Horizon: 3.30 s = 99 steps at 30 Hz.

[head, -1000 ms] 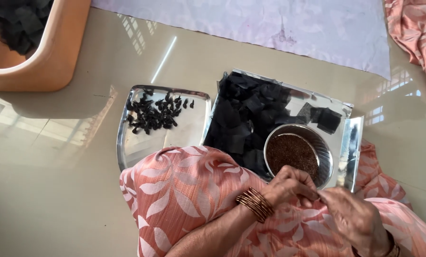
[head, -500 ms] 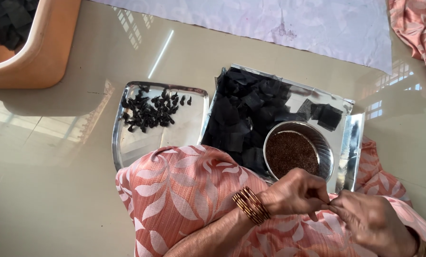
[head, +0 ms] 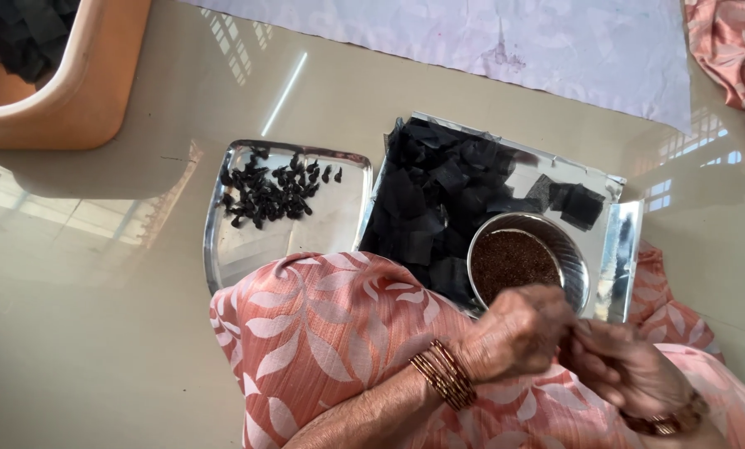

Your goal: Hand-rolling small pieces of black fabric with seeds or beads to create decorative items.

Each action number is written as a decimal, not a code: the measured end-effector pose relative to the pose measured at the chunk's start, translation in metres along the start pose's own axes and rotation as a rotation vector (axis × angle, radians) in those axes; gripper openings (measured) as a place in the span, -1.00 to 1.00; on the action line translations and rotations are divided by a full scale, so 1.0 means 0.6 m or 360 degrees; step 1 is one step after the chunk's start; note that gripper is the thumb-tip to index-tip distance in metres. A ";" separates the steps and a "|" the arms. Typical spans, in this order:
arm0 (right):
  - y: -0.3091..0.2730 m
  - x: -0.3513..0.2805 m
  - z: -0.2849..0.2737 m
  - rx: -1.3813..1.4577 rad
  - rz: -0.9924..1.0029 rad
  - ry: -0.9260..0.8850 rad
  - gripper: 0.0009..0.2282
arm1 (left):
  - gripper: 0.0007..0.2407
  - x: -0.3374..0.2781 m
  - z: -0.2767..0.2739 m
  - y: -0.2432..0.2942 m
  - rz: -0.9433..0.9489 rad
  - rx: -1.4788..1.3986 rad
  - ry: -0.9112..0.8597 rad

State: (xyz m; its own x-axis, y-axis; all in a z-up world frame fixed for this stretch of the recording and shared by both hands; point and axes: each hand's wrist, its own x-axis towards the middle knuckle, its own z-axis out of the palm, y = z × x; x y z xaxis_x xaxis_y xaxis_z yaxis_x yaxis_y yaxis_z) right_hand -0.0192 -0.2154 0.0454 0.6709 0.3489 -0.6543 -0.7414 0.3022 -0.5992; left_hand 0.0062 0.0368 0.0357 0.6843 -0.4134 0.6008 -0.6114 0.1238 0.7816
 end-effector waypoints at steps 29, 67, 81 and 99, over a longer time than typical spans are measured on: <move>0.043 0.331 0.210 -0.1693 -0.0763 0.0569 -0.89 | -0.95 0.071 -0.415 -0.284 -0.1374 0.2169 0.1065; -0.013 0.204 0.019 -0.2869 -0.0775 0.0843 -0.81 | -0.93 0.047 -0.155 -0.077 -0.1529 -0.1469 0.0769; -0.005 0.217 0.179 -0.0921 -0.0721 0.0213 -0.80 | -0.90 0.031 -0.185 -0.075 -0.1421 -0.1329 0.1185; 0.019 0.213 -0.036 -0.3511 -0.1121 0.0774 -0.89 | -0.91 0.025 -0.027 -0.166 -0.1602 -0.1739 0.0849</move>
State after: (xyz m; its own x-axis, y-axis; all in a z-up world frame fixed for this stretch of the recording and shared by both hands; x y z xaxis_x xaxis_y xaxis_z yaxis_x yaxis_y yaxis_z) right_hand 0.0587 -0.1863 -0.0550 0.9146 0.4030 -0.0329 0.4040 -0.9077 0.1136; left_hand 0.0834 0.0328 -0.0304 0.8165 -0.4010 -0.4153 0.5710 0.6674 0.4780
